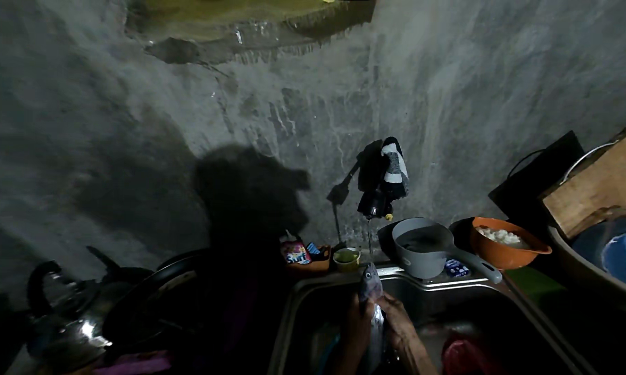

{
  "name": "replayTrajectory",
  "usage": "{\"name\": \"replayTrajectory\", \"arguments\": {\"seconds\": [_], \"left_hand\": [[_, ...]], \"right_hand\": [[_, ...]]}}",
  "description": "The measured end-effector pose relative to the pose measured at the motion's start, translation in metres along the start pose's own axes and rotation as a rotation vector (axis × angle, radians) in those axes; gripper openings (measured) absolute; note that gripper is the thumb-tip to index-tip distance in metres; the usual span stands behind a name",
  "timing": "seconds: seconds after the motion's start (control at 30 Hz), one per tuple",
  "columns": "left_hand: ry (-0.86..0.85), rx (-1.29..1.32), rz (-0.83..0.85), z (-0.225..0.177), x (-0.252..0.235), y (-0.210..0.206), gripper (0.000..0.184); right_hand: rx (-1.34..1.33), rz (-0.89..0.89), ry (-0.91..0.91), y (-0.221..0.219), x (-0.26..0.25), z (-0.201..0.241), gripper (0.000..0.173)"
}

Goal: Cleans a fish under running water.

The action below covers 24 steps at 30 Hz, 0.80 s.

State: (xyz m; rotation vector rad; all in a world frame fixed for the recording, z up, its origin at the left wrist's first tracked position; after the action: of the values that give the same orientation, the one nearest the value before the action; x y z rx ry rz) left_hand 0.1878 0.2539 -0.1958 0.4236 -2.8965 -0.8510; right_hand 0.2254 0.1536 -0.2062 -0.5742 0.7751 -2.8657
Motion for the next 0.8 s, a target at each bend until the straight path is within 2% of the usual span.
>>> {"name": "replayTrajectory", "arguments": {"seconds": [0.17, 0.3, 0.53, 0.8], "left_hand": [[-0.064, 0.137, 0.071, -0.003, -0.001, 0.003, 0.052], [-0.039, 0.243, 0.154, -0.001, -0.001, 0.003, 0.070], [-0.117, 0.271, 0.188, -0.002, -0.007, -0.001, 0.079], [-0.094, 0.220, 0.105, 0.000, -0.006, -0.008, 0.099]], "right_hand": [[-0.023, 0.004, 0.020, 0.004, -0.002, 0.000, 0.024], [0.038, 0.008, 0.058, 0.005, -0.005, 0.004, 0.025], [0.014, 0.071, 0.047, 0.010, -0.010, 0.005, 0.026], [0.116, 0.149, 0.062, 0.010, -0.012, 0.011, 0.031]]}}
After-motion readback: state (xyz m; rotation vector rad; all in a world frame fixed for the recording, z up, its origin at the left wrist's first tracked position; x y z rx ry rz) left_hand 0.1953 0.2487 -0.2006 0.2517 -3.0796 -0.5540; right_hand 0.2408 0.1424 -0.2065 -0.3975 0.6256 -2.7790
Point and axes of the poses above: each hand's wrist, its own x-axis away from the middle knuckle, its own y-axis out of the back of the hand, z = x × y, the point moved 2 cm from there along -x, towards the middle knuckle, and after that the axes turned 3 degrees about -y, right-handed, at the moved point
